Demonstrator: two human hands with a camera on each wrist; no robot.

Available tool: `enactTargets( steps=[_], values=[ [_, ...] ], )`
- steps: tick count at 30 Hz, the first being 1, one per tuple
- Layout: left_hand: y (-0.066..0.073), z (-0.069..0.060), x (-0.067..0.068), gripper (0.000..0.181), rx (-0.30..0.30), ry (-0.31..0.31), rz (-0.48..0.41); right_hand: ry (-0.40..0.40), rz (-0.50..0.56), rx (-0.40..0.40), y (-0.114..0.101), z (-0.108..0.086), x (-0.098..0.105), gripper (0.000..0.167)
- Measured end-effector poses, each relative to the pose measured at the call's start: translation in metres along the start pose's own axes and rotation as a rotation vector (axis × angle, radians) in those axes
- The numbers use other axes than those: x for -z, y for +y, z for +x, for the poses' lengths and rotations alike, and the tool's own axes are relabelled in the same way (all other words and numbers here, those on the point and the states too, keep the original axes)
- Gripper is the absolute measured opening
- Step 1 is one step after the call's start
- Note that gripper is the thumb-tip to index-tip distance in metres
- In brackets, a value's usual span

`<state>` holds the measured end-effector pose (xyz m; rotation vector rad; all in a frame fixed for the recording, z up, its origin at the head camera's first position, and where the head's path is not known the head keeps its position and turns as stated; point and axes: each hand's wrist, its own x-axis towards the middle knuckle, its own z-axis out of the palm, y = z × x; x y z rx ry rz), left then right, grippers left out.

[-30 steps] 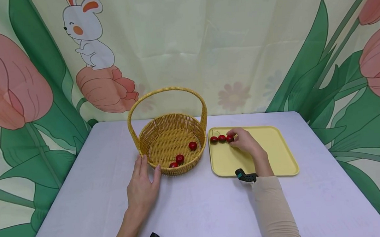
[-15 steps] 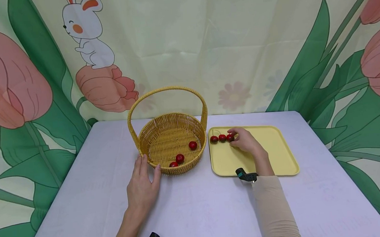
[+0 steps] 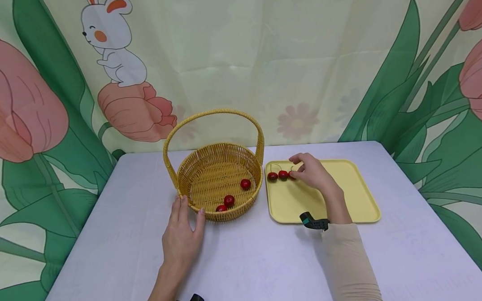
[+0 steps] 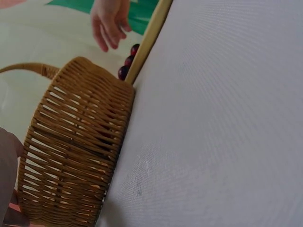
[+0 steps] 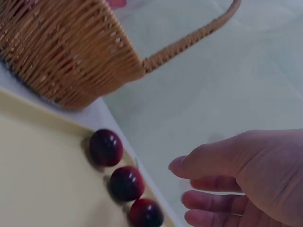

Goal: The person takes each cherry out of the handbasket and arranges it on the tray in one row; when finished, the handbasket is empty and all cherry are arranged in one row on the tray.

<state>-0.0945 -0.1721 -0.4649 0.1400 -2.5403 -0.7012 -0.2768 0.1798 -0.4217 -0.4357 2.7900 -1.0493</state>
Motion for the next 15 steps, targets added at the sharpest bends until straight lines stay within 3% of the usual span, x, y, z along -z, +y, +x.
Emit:
enactTargets(
  steps=[7,15],
  values=[
    [0.000,0.000,-0.001,0.067,0.003,-0.001,0.003,0.043,-0.030,0.078,-0.034,-0.005,0.001,0.042],
    [0.000,0.000,-0.001,0.068,0.008,-0.009,0.003,0.023,-0.022,0.185,-0.065,-0.002,-0.016,0.039]
  ],
)
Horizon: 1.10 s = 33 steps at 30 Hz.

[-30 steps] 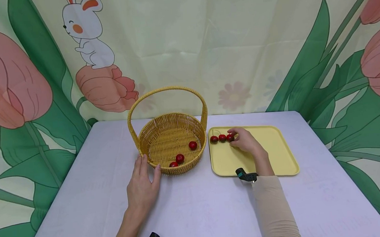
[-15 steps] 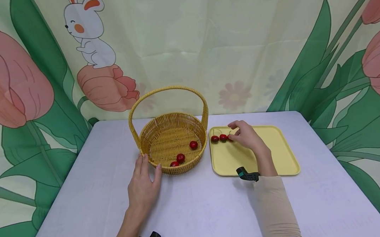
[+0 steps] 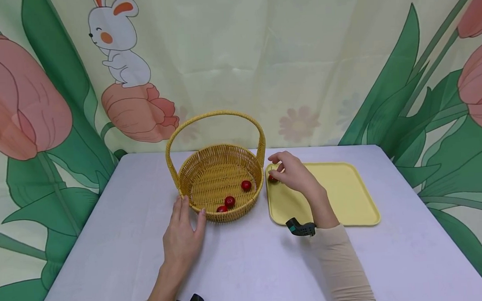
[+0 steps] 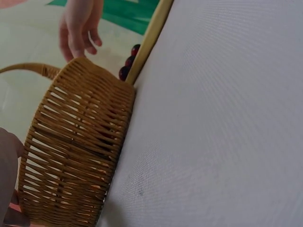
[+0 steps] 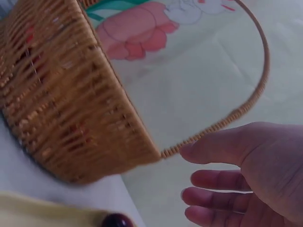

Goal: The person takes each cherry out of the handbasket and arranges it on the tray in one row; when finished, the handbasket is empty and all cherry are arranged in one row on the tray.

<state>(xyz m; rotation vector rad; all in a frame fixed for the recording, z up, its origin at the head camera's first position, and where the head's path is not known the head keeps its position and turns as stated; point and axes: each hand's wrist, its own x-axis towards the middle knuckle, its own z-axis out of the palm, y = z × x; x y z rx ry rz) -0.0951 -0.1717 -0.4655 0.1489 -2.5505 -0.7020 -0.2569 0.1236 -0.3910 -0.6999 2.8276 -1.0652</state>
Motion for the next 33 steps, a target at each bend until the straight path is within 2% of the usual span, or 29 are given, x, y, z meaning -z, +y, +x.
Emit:
enactTargets(
  steps=[6,16,24,28,33],
  values=[
    [0.000,0.000,0.000,0.069,0.012,-0.015,0.001,0.003,0.008,0.036,-0.018,0.005,-0.010,0.034],
    [0.000,0.001,0.001,0.069,0.015,-0.015,0.002,-0.034,0.062,0.097,-0.042,0.014,-0.025,0.038],
    [0.000,0.001,0.001,0.069,0.011,-0.010,0.003,-0.050,0.031,0.146,-0.060,0.027,-0.047,0.041],
    [-0.001,0.000,0.001,0.069,0.006,-0.008,0.006,-0.052,-0.029,0.114,-0.067,0.031,-0.058,0.044],
    [-0.001,0.001,0.000,0.069,-0.006,-0.001,0.009,-0.074,-0.078,0.024,-0.073,0.037,-0.069,0.050]
  ],
)
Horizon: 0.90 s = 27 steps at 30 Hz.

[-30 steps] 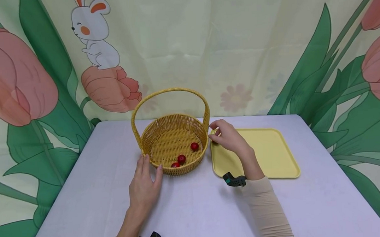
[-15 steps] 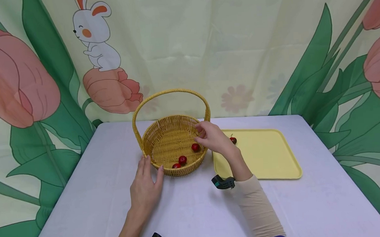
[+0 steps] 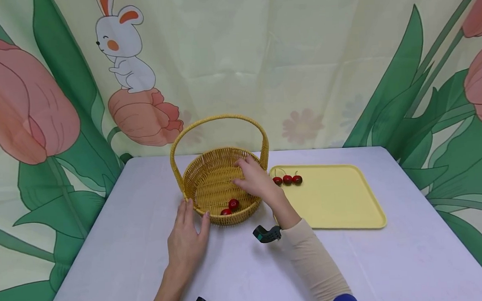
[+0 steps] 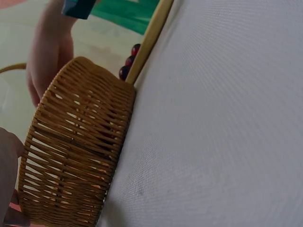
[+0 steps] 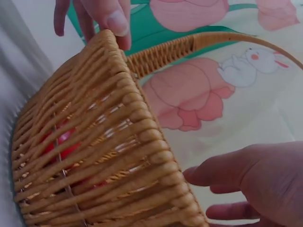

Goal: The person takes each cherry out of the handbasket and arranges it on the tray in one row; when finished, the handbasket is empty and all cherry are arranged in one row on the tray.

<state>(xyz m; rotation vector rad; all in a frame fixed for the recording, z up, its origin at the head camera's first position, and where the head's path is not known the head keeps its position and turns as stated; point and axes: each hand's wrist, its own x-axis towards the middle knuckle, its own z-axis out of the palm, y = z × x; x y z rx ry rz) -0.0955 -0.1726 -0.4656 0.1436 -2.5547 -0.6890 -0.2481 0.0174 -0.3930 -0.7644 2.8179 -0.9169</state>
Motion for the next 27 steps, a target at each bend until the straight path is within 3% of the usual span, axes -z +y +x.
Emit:
enactTargets(
  steps=[6,15,27],
  values=[
    [0.000,0.001,-0.001,0.069,-0.010,0.011,-0.001,-0.038,-0.084,-0.071,0.000,0.008,-0.010,0.050],
    [0.002,0.001,0.000,0.068,-0.004,0.014,0.004,-0.102,-0.234,-0.109,0.001,0.011,-0.022,0.043],
    [0.001,0.000,0.000,0.068,0.001,0.016,0.011,-0.163,-0.208,-0.122,0.001,0.016,-0.025,0.041]
  ],
)
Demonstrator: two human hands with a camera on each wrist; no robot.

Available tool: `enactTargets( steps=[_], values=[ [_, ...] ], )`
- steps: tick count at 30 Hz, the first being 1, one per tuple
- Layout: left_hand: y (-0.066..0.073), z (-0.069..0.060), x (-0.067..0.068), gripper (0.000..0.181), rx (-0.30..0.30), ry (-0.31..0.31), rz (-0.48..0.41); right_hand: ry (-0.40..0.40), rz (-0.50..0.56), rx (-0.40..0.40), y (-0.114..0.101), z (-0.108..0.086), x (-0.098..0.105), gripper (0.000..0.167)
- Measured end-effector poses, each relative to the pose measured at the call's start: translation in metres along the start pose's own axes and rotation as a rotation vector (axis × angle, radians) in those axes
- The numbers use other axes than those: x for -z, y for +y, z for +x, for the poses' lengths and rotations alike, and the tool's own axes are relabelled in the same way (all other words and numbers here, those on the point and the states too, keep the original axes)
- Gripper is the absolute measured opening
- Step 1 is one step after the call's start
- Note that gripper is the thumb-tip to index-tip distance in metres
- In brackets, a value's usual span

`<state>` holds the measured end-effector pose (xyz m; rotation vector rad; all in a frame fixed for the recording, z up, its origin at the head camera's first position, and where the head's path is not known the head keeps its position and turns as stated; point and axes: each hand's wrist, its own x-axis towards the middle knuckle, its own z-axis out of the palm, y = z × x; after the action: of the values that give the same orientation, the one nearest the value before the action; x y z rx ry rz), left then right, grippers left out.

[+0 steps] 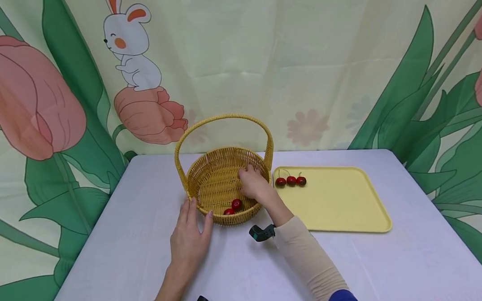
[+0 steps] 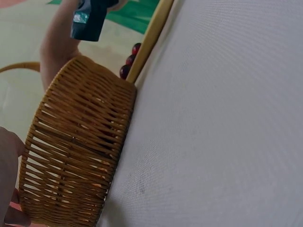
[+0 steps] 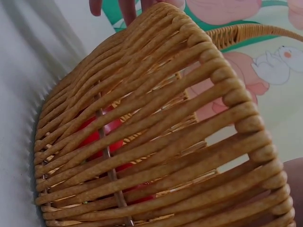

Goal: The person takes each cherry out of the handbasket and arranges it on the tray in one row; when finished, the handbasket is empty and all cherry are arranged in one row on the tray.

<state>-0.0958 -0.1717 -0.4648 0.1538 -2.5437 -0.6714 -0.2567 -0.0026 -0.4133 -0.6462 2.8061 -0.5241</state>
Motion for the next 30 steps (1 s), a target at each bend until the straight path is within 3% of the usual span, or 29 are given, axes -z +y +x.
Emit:
enactTargets(
  steps=[15,20,24,30],
  values=[
    [0.0000,0.0003,0.0001,0.068,-0.001,-0.005,-0.003,-0.033,0.003,0.040,0.0030,0.0021,-0.0033,0.018],
    [-0.0001,-0.0002,0.0000,0.068,-0.005,0.001,0.000,-0.026,-0.040,0.059,0.0027,0.0018,-0.0045,0.006],
    [0.0004,-0.0001,0.0003,0.068,-0.006,0.002,0.005,-0.016,-0.086,0.071,0.0027,0.0004,-0.0050,0.009],
    [-0.0004,0.0004,0.0001,0.069,-0.002,-0.006,0.008,-0.032,-0.071,0.085,0.0034,-0.0014,-0.0054,0.029]
  ],
)
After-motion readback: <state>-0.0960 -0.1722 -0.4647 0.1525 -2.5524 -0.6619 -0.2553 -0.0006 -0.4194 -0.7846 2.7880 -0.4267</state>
